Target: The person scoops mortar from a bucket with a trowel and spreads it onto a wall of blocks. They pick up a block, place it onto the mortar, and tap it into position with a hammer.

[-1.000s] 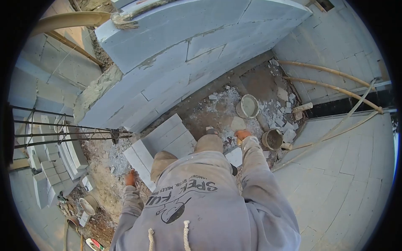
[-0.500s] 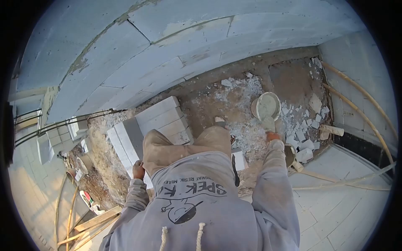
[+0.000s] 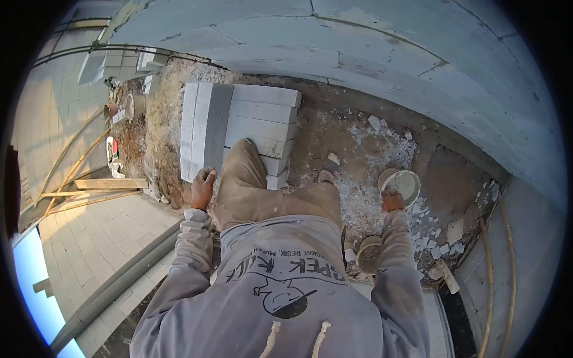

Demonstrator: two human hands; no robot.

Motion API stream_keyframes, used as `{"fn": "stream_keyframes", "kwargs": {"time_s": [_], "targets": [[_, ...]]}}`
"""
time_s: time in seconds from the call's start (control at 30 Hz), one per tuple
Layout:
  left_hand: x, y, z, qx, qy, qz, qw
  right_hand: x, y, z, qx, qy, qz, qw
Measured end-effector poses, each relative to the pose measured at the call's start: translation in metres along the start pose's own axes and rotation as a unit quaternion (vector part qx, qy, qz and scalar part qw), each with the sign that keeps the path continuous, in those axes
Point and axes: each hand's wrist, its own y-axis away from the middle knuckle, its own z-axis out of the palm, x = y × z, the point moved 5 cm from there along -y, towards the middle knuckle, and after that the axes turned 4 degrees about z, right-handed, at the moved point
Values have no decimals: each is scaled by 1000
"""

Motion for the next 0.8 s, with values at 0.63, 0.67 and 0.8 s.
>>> {"fn": "stream_keyframes", "kwargs": {"time_s": [0.63, 0.67, 0.8], "targets": [[-172, 435, 283, 255, 245, -545, 761, -328, -37, 72, -151, 478, -180, 846], [-154, 466, 313, 234, 218, -564, 761, -340, -24, 103, -158, 492, -210, 830], [-99, 539, 375, 151, 285, -625, 711, -332, 46, 223, -234, 547, -311, 742]]}}
